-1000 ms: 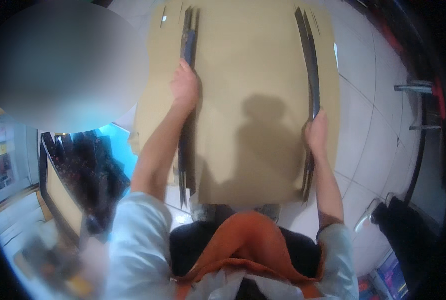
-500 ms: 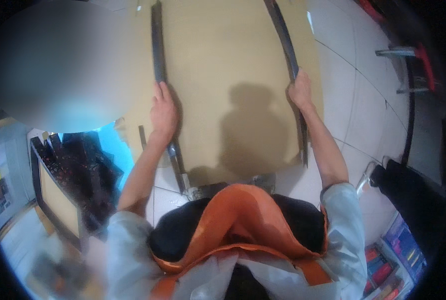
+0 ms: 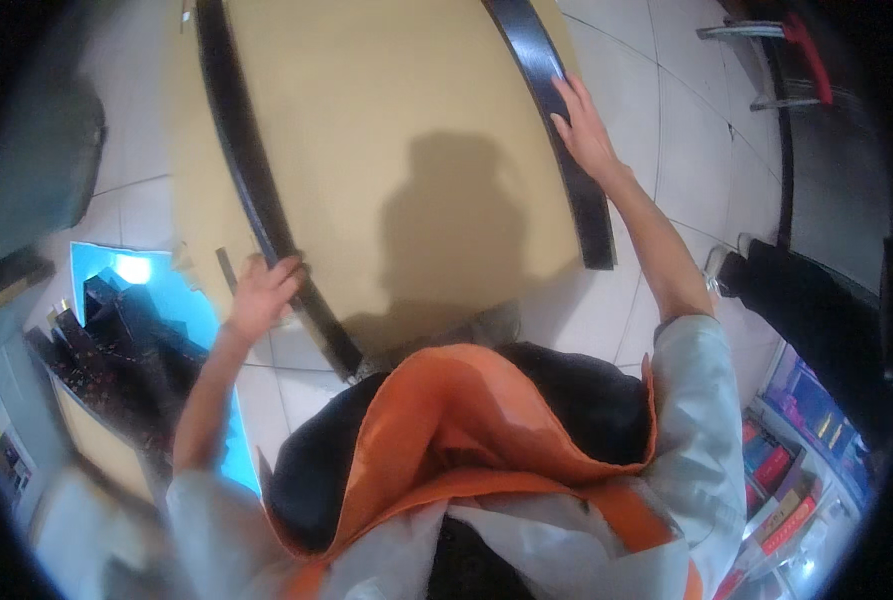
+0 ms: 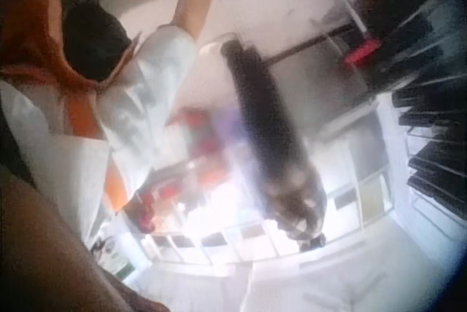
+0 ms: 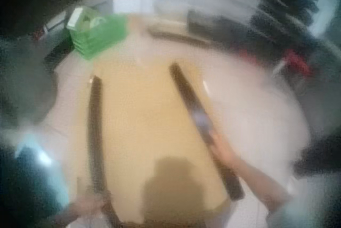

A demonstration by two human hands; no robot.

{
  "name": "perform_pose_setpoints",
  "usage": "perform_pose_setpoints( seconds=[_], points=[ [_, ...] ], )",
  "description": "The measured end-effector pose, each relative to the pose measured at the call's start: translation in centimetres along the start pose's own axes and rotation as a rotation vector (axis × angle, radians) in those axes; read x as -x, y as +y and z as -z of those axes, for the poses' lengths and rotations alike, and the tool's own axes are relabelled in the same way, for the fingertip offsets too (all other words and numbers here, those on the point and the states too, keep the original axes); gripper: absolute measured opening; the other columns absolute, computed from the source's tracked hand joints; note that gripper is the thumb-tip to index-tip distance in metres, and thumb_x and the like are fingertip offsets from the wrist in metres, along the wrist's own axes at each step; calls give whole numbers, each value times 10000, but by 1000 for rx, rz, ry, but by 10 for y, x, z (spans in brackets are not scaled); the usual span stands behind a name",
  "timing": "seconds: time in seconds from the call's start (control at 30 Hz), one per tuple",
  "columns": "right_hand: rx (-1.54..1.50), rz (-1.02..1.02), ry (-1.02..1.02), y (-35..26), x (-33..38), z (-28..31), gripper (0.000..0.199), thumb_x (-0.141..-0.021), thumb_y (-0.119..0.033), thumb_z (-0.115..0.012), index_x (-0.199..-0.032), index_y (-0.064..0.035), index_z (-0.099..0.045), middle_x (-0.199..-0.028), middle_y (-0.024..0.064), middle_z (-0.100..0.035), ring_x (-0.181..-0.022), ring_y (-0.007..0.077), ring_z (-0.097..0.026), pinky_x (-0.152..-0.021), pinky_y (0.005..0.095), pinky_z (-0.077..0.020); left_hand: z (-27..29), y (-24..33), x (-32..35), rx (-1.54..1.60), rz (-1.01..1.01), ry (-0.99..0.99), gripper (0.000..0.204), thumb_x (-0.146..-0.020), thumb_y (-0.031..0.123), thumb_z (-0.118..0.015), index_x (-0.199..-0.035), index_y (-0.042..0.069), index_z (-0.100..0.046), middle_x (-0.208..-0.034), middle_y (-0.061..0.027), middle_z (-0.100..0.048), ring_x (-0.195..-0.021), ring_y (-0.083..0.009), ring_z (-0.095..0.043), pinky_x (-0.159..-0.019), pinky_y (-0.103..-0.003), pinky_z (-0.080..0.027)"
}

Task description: The person assembles rectangular frames by placing black strips along the edges of flat beige boards. They repeatedly pick up boards, align the strips, and stack the completed frames on a nearby pile.

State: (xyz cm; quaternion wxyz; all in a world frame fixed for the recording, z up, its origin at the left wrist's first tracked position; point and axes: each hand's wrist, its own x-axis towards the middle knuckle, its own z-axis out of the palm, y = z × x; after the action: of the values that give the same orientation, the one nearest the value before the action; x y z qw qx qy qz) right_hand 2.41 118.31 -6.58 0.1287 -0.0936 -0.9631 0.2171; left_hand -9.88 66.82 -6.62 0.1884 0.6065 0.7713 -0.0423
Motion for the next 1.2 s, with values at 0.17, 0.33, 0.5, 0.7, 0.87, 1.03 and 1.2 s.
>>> perform_pose_setpoints(
  seconds=[0.17, 0.33, 0.5, 0.7, 0.87, 1.03, 1.2],
  points=[
    [143, 184, -420, 34, 71, 42, 609, -747, 75, -522, -1305, -115, -366, -1387, 107, -316, -1216, 332, -370, -1007, 357, -344, 3, 12, 4, 22, 75, 95, 780, -493, 265, -783, -1209, 173, -487, -1354, -66, -349, -1179, -339, -393, -1026, -584, -192],
    [358, 247, -677, 32, 115, 64, 654, -707, 85, -510, -1297, -165, -382, -1401, 13, -301, -1234, 289, -359, -1029, 390, -336, 8, 33, 11, -7, 218, -44, 862, -485, 258, -774, -1277, 234, -434, -1422, -55, -272, -1274, -310, -302, -1043, -609, -125],
    [397, 159, -611, 28, 128, 56, 656, -750, 75, -470, -1315, -244, -370, -1430, -27, -263, -1310, 245, -258, -1100, 465, -178, -29, 7, 36, 4, 373, 143, 792, -605, 18, -614, -1329, 237, -381, -1444, -49, -248, -1330, -297, -218, -1045, -597, -98],
    [157, 166, -434, 20, 127, 42, 443, -745, -43, -574, -1147, -221, -523, -1300, -33, -471, -1315, 209, -267, -1107, 467, -119, -10, 6, 22, -3, 256, 247, 617, -630, 1, -606, -1216, 151, -488, -1341, -13, -425, -1296, -247, -302, -1054, -570, -109],
    [221, 460, -347, -22, 85, -3, 129, -750, -102, -575, -878, -91, -556, -907, 40, -577, -1026, 203, -511, -997, 403, -312, 5, 27, -61, 3, 0, 367, 129, -738, 178, -594, -741, 88, -501, -731, -68, -515, -783, -228, -537, -945, -404, -375],
    [265, 496, -459, -34, 59, -12, 169, -733, -97, -576, -899, -78, -556, -909, 46, -544, -928, 208, -513, -812, 330, -387, 11, 39, -94, -57, 7, 292, 245, -775, 117, -538, -1012, 71, -497, -800, -78, -545, -712, -195, -579, -637, -330, -490],
    [278, 530, -433, -34, 55, -13, 160, -726, -105, -554, -884, -80, -543, -885, 50, -522, -910, 202, -500, -770, 321, -393, 29, 70, -153, -148, -203, 185, 680, -824, 67, -430, -1413, 236, -135, -800, -75, -529, -560, -154, -573, -462, -254, -493]
  ],
)
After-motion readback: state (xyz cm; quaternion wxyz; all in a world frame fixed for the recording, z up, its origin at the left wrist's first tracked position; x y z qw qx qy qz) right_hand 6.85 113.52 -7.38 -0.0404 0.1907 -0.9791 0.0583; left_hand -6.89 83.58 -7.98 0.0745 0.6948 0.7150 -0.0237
